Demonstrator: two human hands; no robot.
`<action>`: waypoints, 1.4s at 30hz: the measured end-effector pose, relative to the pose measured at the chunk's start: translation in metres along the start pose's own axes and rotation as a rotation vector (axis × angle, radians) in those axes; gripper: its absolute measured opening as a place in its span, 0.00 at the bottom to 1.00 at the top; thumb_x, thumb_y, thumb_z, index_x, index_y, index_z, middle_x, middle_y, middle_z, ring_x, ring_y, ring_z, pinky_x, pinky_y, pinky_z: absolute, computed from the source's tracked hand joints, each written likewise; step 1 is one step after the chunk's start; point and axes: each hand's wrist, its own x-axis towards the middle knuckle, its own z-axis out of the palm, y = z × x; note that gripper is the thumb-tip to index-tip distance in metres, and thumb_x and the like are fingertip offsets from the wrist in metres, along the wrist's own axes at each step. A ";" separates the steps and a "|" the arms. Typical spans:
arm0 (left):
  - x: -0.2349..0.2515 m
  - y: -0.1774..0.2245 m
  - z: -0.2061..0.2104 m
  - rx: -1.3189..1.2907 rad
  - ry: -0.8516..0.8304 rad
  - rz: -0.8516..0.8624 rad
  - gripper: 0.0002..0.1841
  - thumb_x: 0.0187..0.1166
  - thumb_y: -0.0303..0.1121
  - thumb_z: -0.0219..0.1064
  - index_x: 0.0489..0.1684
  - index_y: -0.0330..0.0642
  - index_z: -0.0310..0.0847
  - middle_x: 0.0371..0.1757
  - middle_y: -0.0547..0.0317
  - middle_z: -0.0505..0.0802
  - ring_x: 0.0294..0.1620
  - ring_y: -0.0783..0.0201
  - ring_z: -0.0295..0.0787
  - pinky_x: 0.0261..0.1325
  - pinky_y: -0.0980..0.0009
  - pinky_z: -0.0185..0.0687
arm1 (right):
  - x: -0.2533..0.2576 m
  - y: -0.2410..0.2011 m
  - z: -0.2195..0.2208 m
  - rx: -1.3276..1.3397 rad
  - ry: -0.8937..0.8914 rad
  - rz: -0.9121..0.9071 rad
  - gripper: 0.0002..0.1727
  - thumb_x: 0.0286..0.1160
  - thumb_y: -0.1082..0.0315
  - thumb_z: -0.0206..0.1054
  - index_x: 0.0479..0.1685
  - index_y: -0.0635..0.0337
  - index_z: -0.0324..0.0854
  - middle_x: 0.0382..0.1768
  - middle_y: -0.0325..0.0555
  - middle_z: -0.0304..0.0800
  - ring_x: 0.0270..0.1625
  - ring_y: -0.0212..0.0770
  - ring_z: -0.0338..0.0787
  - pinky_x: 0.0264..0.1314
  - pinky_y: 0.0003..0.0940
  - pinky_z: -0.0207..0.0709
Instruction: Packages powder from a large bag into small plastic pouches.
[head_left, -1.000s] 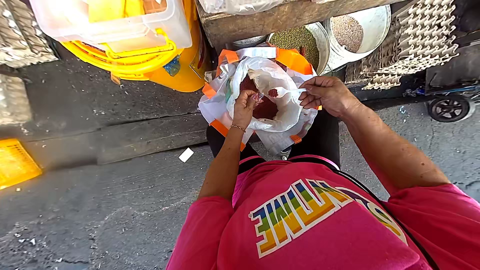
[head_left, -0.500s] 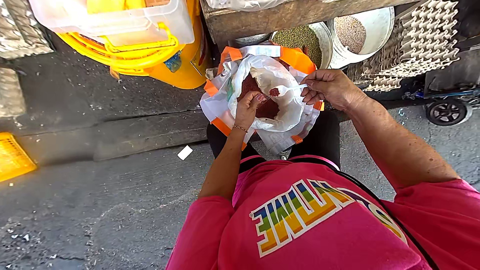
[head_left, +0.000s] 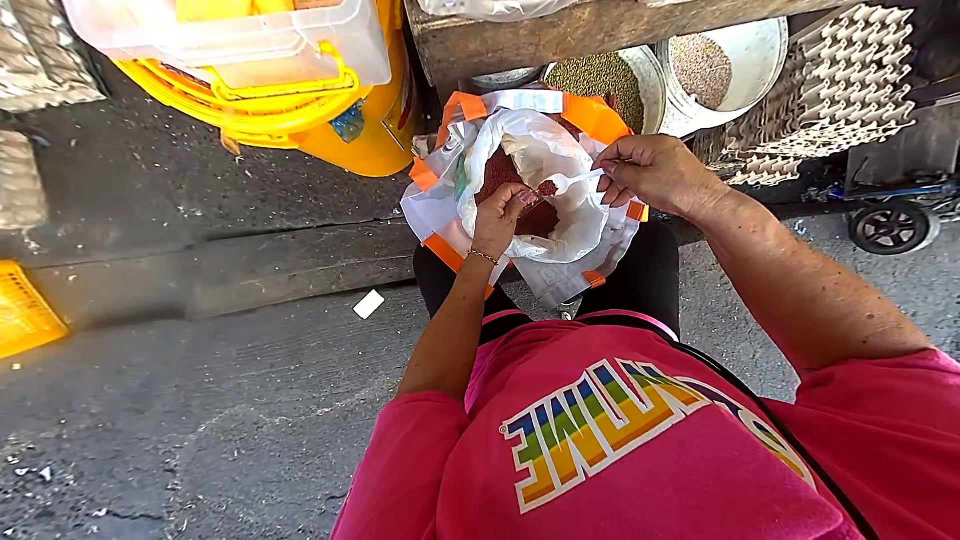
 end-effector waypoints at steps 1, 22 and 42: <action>0.000 0.001 0.000 0.004 -0.002 -0.003 0.11 0.88 0.30 0.61 0.48 0.32 0.87 0.43 0.56 0.93 0.43 0.73 0.88 0.53 0.74 0.84 | -0.002 -0.004 0.001 -0.050 0.006 -0.014 0.12 0.93 0.67 0.55 0.54 0.63 0.84 0.37 0.44 0.93 0.34 0.32 0.95 0.43 0.30 0.91; 0.000 0.003 -0.003 -0.014 0.024 -0.056 0.11 0.88 0.31 0.61 0.50 0.32 0.86 0.44 0.56 0.92 0.42 0.75 0.87 0.51 0.75 0.84 | -0.021 -0.019 0.011 -0.449 0.118 -0.363 0.14 0.89 0.68 0.55 0.57 0.64 0.86 0.41 0.55 0.95 0.41 0.51 0.96 0.51 0.51 0.88; 0.000 0.079 -0.008 -0.228 0.053 0.010 0.08 0.87 0.28 0.61 0.49 0.35 0.85 0.42 0.62 0.92 0.44 0.73 0.88 0.52 0.72 0.85 | -0.011 -0.024 0.054 -0.274 0.263 -0.474 0.22 0.83 0.58 0.68 0.67 0.64 0.84 0.59 0.59 0.89 0.56 0.54 0.91 0.61 0.52 0.84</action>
